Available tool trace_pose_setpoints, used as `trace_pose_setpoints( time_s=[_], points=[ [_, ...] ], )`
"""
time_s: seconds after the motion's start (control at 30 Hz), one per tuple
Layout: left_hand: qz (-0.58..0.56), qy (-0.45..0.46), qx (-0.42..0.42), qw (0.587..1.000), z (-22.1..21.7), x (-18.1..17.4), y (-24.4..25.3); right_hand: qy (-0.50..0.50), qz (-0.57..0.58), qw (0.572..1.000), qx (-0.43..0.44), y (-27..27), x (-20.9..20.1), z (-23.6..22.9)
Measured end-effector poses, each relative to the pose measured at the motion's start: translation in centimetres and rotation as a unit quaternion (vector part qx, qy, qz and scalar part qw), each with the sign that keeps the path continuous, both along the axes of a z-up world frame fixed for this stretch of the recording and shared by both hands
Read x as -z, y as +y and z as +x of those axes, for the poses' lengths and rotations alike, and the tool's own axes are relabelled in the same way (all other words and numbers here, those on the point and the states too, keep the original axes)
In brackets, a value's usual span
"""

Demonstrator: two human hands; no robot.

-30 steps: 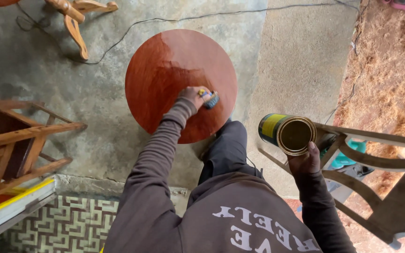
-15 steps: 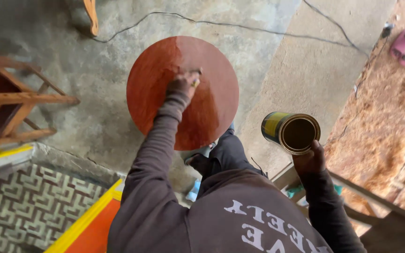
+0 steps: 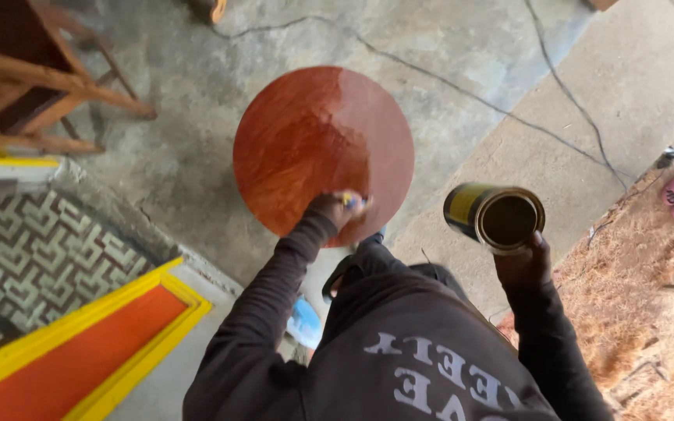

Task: Applying a wood stain or varnish to a round wooden tabletop using a paint brush.

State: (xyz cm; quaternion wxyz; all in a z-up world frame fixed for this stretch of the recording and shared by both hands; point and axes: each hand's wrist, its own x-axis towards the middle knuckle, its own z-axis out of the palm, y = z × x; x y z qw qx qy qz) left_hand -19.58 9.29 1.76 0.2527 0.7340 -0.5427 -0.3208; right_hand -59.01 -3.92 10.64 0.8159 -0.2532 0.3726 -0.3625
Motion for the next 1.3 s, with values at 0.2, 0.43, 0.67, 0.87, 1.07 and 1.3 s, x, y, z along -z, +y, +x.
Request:
trace_pose_setpoints(
  time_s=[0.2,0.43,0.67,0.87,1.07,1.3],
  points=[
    [-0.040,0.070,-0.087,0.993,1.7,3.6,-2.9,-0.003,-0.005,0.999,-0.044,-2.9,-0.9,1.9],
    [-0.070,0.024,-0.116,0.991,8.2,5.3,-9.0,-0.001,-0.004,0.995,-0.097,-6.4,-0.2,2.3],
    [-0.145,-0.116,-0.209,0.960,11.7,3.1,-12.2,0.007,0.018,0.989,-0.145,-12.3,1.6,2.9],
    [-0.158,-0.070,-0.252,0.952,3.2,8.8,-10.9,0.002,0.010,0.979,-0.204,-19.2,0.9,4.8],
    [0.006,-0.051,-0.219,0.974,-7.0,1.3,-10.4,-0.015,0.022,0.961,-0.276,-26.6,3.2,7.0],
    [-0.059,0.004,-0.582,0.811,-13.3,3.0,-7.8,-0.038,-0.025,0.925,-0.377,-31.3,2.0,12.1]
  ],
)
